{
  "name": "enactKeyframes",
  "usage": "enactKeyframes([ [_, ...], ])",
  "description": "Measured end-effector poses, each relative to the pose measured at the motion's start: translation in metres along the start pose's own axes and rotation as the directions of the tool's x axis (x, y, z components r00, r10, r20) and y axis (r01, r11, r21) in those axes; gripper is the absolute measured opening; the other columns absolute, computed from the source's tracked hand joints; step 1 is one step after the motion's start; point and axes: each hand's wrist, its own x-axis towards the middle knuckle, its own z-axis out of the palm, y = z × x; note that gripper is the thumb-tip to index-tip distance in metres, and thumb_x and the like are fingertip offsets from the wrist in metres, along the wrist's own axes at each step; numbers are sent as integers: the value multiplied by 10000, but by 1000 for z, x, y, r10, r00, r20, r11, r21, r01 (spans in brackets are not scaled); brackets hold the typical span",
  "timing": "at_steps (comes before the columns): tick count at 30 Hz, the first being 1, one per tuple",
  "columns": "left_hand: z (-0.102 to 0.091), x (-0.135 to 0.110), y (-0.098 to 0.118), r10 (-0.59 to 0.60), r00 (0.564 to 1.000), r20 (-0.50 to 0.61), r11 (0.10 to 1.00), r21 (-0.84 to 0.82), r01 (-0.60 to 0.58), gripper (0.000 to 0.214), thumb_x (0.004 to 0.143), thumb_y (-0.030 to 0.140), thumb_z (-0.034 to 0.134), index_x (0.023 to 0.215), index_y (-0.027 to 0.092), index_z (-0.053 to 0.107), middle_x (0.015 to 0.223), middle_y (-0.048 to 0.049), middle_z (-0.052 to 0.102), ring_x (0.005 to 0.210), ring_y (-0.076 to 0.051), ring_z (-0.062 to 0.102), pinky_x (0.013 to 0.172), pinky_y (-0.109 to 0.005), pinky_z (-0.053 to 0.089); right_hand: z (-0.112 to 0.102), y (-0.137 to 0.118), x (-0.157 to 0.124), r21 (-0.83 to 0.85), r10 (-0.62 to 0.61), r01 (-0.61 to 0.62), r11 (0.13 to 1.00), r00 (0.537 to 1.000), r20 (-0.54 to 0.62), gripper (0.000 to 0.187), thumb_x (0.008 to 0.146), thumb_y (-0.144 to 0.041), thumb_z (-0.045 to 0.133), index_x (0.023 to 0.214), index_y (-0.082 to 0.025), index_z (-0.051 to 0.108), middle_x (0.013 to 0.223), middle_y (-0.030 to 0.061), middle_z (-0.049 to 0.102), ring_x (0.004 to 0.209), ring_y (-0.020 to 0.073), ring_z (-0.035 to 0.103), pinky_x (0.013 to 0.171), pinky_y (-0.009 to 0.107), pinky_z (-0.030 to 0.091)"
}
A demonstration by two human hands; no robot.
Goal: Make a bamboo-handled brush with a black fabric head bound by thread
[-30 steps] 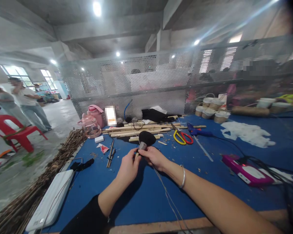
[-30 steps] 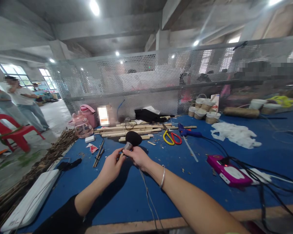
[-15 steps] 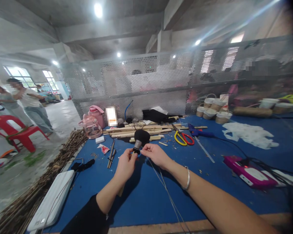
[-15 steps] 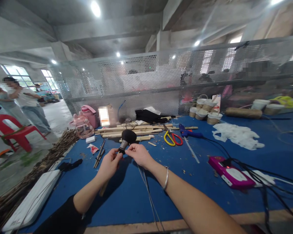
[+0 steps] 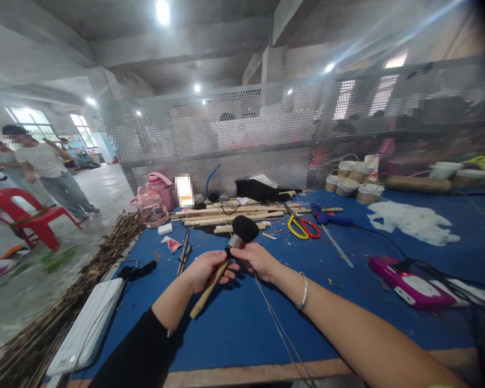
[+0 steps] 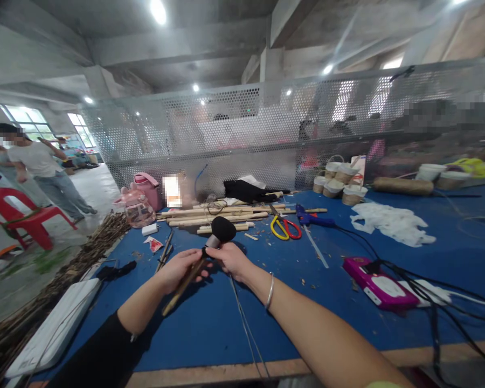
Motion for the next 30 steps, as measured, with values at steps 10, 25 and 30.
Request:
enactKeyframes([
  [10,34,9,-7,587,798,-134,442,879,-178,432,785,158,492,1216,150,464,1104,-158,629,990,-261,609,842,-381,447,1,-4,3,60,44,-35,998,985,-166,376,581,-435,721,631,-190,440,322,-132,237,302,27,129,324,206,50],
  [25,22,-2,-8,589,796,-140,385,915,-124,432,866,258,442,1294,211,481,1119,-109,659,1034,-243,611,860,-321,446,6,-4,0,-30,5,-9,1000,990,-143,385,638,-501,684,677,-185,467,361,-123,246,317,36,158,341,224,77],
  [30,18,-1,-6,637,755,-159,435,882,-181,410,838,235,478,1242,194,536,1108,-105,664,1013,-246,613,848,-318,443,2,-3,0,-130,-106,87,988,984,-147,372,689,-516,639,663,-166,516,403,-85,336,373,55,267,398,225,173],
])
